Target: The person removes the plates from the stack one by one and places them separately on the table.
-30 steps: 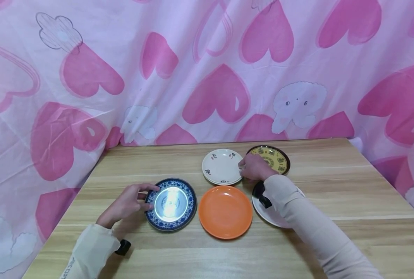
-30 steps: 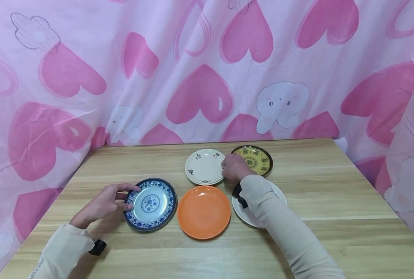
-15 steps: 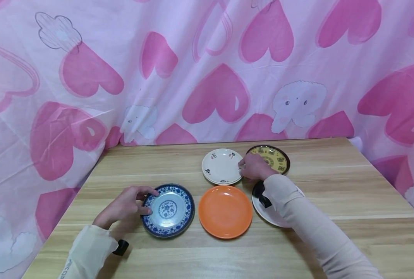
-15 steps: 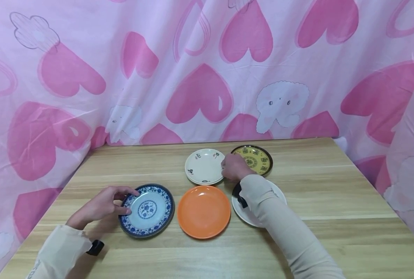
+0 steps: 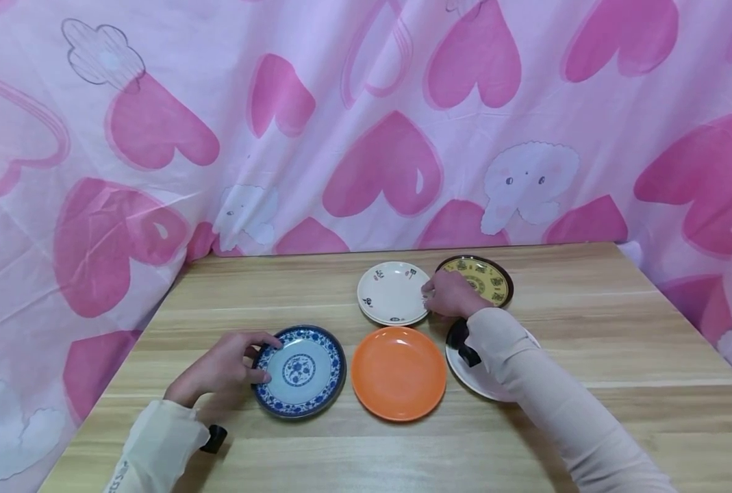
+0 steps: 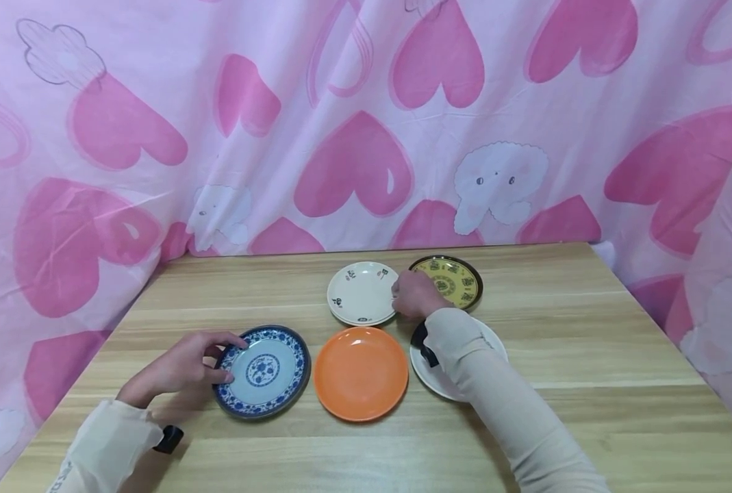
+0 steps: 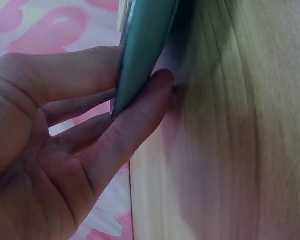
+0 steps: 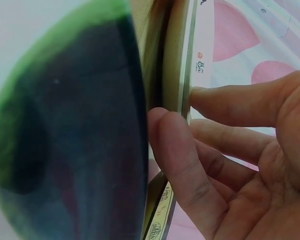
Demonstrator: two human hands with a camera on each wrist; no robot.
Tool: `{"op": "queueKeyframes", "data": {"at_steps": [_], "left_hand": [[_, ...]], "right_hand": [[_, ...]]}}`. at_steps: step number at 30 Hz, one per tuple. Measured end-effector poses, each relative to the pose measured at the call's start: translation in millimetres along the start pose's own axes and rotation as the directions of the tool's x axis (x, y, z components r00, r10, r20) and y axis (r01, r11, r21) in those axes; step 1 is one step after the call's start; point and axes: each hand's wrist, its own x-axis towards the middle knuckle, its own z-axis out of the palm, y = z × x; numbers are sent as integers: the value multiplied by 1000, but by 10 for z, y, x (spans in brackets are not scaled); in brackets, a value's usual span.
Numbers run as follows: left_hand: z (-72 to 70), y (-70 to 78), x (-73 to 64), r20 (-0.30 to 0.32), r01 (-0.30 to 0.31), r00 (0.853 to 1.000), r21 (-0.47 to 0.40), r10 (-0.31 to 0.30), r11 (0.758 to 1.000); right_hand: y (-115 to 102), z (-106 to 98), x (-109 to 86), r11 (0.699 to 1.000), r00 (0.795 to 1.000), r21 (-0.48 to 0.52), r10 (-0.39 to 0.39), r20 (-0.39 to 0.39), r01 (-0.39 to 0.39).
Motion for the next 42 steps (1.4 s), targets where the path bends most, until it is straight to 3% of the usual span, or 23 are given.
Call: {"op": "queueKeyframes", "data": {"at_steps": [7, 20, 32, 42], "left_hand": [[27, 85, -23, -39, 17, 999, 115, -12, 993], [62, 192, -7, -38, 100, 995, 158, -95, 982], [59, 233, 11, -45, 86, 996, 247, -77, 965], [-42, 280, 32, 11, 73, 997, 261, -79, 962]], "right_hand": [[12, 2, 1, 1000, 1000, 11, -4, -8, 4], [26, 6, 8, 1000, 1000, 20, -16, -8, 16], [19, 5, 1, 999, 1000, 33, -20, -10, 21], [32, 1, 5, 999, 1000, 38, -27, -11, 27]]}}
